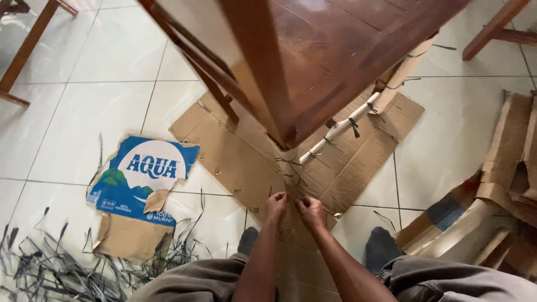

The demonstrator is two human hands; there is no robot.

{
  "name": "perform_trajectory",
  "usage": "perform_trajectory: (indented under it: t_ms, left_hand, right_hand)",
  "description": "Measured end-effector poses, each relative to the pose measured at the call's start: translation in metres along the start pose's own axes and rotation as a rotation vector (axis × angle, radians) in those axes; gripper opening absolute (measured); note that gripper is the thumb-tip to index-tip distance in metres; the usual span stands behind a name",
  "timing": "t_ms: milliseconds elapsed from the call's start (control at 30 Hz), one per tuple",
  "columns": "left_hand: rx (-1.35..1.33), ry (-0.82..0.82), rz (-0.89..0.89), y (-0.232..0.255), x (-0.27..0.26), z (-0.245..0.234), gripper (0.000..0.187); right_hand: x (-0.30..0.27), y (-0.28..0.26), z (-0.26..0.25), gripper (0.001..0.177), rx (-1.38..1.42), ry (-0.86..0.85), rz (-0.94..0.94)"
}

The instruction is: Wrapping wooden chair legs with cardboard and securing them with plastic ties for protection

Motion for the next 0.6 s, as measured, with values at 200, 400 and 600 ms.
perform_trajectory:
  t_ms: [200, 400, 600]
  left_hand:
    - [-0.121, -0.12, 0.04, -0.034, 0.031, 0.023, 0.015]
    - [-0.256, -0.12, 0.083, -0.021, 0.018, 0.018, 0.02]
    - [-0.143, -0.113, 0.101, -0.011, 0.003, 0.004, 0.016]
  right_hand:
    - [-0.007, -0.004, 0.012, 0.012, 0.031, 0.013, 0.041]
    - [-0.024, -0.025, 0.0, 0.021, 0.016, -0.043, -0.033]
    - [-0.026, -0.04, -0.029, 0.024, -0.101, -0.016, -0.062]
Point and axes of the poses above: each hand's wrist, its own x-axis towards the middle knuckle, its own z-axis out of the palm, y = z × x, the point moved 5 cm from there along x, towards the middle knuckle, and after that the axes turned 6 degrees about -z, right-handed, at the moved point
